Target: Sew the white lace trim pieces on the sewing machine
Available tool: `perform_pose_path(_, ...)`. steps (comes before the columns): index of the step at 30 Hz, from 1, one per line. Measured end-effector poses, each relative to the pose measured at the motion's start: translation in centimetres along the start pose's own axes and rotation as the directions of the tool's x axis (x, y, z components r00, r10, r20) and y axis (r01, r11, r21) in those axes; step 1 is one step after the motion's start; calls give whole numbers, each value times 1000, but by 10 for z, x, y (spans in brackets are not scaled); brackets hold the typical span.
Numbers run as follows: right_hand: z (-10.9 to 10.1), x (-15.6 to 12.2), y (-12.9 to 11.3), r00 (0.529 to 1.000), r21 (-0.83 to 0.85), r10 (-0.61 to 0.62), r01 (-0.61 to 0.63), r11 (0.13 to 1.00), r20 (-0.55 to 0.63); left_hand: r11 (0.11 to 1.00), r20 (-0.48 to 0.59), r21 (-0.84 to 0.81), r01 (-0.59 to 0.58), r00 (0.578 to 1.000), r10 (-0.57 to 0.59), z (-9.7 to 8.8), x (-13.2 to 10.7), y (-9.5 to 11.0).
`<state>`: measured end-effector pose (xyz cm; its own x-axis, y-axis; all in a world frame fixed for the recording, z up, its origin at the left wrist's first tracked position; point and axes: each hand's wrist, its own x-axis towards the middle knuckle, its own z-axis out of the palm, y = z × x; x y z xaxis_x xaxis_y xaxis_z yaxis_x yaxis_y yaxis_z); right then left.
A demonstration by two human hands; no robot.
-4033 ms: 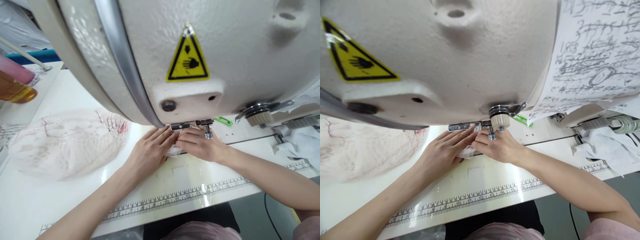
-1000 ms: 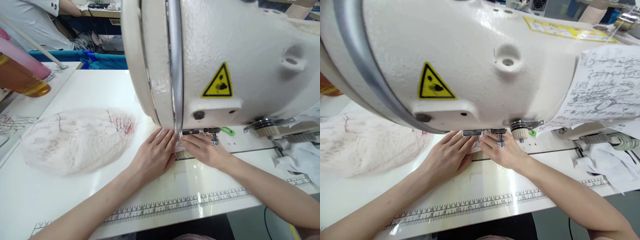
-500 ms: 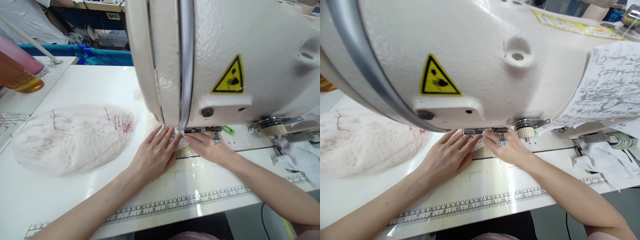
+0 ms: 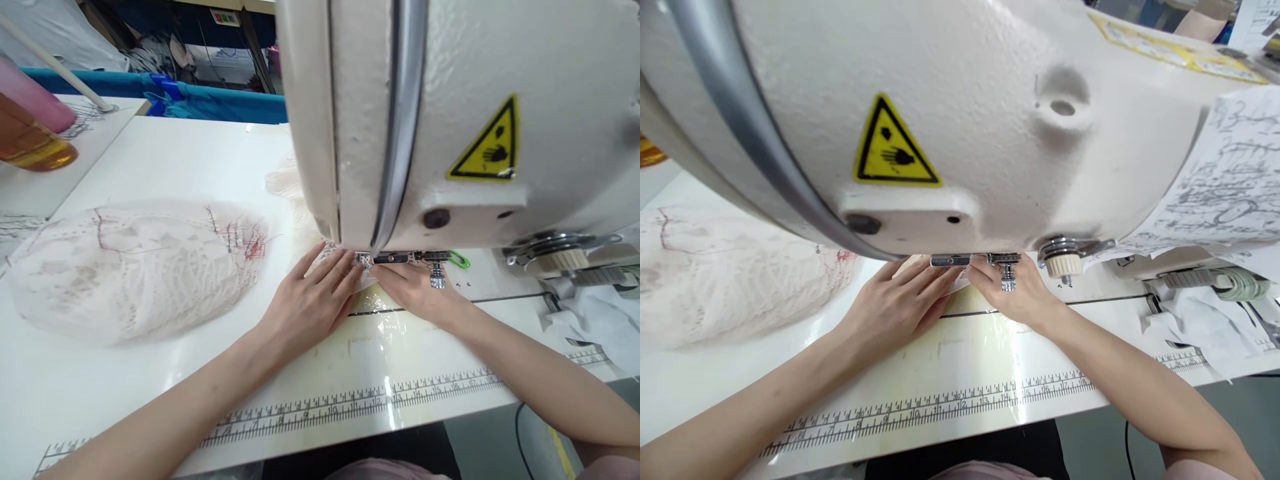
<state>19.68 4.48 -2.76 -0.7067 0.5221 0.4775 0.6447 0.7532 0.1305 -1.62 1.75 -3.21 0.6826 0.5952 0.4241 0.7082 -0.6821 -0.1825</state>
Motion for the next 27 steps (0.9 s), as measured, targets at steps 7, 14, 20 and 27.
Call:
perform_pose_path(7,14,-9,2,993,22,-108,107,994,47,996,-6,-64,-59,998,59,-4,2,-5)
perform_pose_path(14,12,-7,-3,988,135,-95,79,988,118,997,-8,-66,-34,999,33,-4,2,-8)
perform_pose_path(20,12,-4,-4,992,171,-82,66,983,92,999,19,-38,-5,1000,6,-5,2,-8)
perform_pose_path(27,14,-4,-10,999,260,-44,39,965,13,944,36,-197,266,964,-264,-10,0,-1)
